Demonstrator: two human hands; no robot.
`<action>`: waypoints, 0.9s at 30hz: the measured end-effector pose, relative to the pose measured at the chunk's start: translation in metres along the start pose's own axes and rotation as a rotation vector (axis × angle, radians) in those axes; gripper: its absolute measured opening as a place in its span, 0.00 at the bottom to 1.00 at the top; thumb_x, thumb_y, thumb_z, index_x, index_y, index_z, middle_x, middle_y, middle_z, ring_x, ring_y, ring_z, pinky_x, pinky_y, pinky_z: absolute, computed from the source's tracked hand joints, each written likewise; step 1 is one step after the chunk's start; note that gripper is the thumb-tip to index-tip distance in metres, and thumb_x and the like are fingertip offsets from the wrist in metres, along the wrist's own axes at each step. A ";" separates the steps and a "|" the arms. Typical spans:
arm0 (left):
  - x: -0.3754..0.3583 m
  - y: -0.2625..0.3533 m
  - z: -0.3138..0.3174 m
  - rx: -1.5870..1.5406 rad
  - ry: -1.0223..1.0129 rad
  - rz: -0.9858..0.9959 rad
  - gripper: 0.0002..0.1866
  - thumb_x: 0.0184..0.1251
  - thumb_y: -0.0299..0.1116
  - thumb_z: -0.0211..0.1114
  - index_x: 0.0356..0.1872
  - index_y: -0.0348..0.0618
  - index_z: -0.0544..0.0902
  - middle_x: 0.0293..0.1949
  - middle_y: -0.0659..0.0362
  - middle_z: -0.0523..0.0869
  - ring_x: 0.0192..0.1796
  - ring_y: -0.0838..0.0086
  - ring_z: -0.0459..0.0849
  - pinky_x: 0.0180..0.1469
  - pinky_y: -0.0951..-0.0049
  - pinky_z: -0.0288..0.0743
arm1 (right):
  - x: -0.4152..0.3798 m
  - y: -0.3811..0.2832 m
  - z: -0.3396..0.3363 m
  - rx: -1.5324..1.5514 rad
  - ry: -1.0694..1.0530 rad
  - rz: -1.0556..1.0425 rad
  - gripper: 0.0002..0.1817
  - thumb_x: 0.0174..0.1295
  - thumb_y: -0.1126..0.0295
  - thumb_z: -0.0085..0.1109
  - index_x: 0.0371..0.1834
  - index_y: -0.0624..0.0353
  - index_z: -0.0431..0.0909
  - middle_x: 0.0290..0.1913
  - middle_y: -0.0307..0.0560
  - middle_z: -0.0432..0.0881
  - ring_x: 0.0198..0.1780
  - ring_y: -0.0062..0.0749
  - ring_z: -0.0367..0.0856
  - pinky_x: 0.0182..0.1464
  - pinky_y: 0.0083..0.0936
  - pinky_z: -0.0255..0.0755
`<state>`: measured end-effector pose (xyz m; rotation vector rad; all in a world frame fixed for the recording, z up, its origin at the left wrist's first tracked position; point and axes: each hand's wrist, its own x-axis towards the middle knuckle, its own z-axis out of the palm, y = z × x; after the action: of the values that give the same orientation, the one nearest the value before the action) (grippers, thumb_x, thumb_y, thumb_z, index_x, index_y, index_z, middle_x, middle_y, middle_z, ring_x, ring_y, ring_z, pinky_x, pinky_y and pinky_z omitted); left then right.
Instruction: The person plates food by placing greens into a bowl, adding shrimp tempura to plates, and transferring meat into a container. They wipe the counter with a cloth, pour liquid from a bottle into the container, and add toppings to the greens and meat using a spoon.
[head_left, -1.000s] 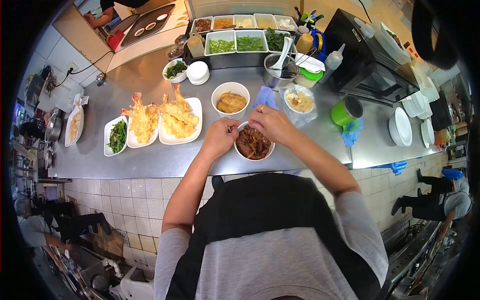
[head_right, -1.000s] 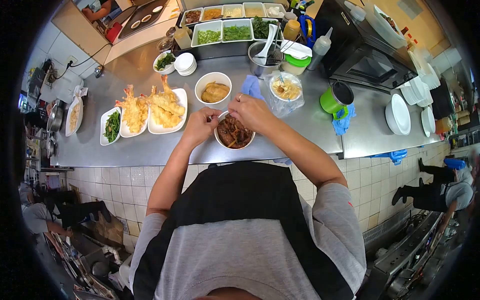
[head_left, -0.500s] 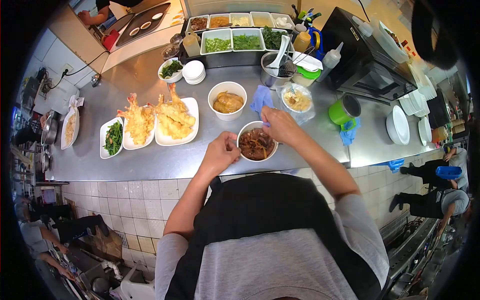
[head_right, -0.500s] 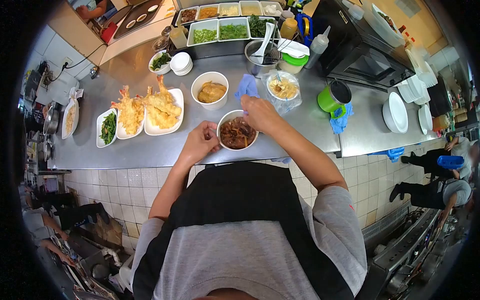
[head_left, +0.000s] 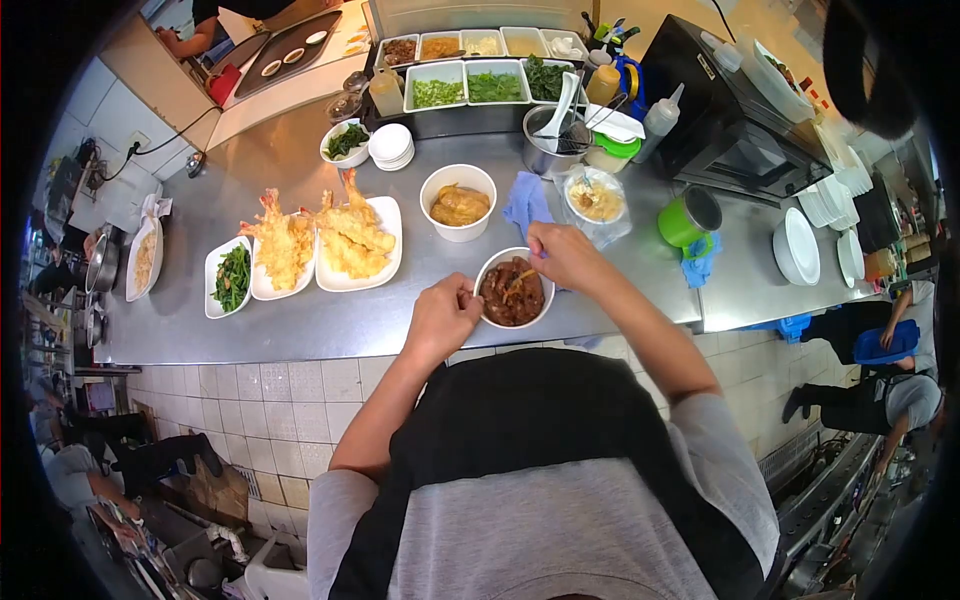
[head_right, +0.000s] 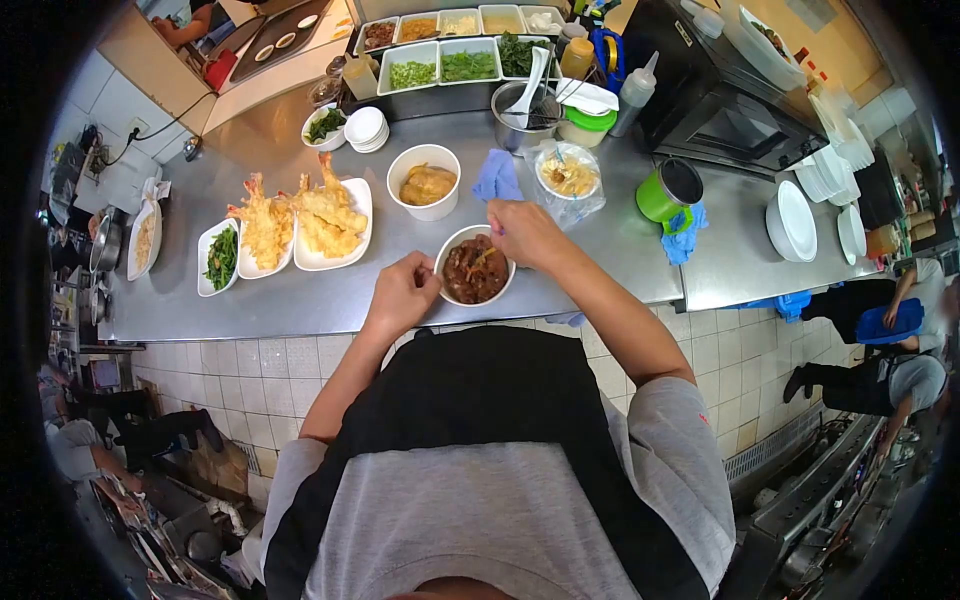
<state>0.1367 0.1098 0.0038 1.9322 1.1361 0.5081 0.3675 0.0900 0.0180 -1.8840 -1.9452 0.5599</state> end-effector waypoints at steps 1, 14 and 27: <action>0.006 -0.002 -0.002 0.085 -0.056 0.008 0.09 0.60 0.30 0.63 0.38 0.37 0.83 0.26 0.50 0.82 0.29 0.63 0.82 0.35 0.66 0.74 | 0.001 -0.003 0.003 0.010 0.043 -0.084 0.08 0.50 0.75 0.59 0.26 0.60 0.69 0.28 0.55 0.77 0.34 0.53 0.79 0.35 0.44 0.72; 0.022 -0.016 0.005 -0.117 0.109 -0.010 0.12 0.61 0.30 0.63 0.43 0.35 0.84 0.30 0.47 0.83 0.30 0.62 0.82 0.37 0.65 0.75 | -0.003 0.007 -0.009 0.100 0.078 -0.145 0.08 0.52 0.73 0.59 0.35 0.59 0.74 0.32 0.53 0.81 0.35 0.50 0.81 0.37 0.39 0.74; 0.017 -0.025 -0.009 -0.280 -0.028 -0.066 0.16 0.66 0.26 0.58 0.53 0.34 0.80 0.30 0.58 0.79 0.25 0.80 0.79 0.27 0.79 0.74 | -0.011 0.046 0.019 -0.245 0.058 -0.068 0.09 0.56 0.66 0.62 0.35 0.59 0.79 0.38 0.51 0.82 0.36 0.48 0.82 0.40 0.37 0.75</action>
<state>0.1262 0.1347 -0.0127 1.6504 1.0470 0.5705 0.3966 0.0792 -0.0220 -1.9419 -2.1111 0.2531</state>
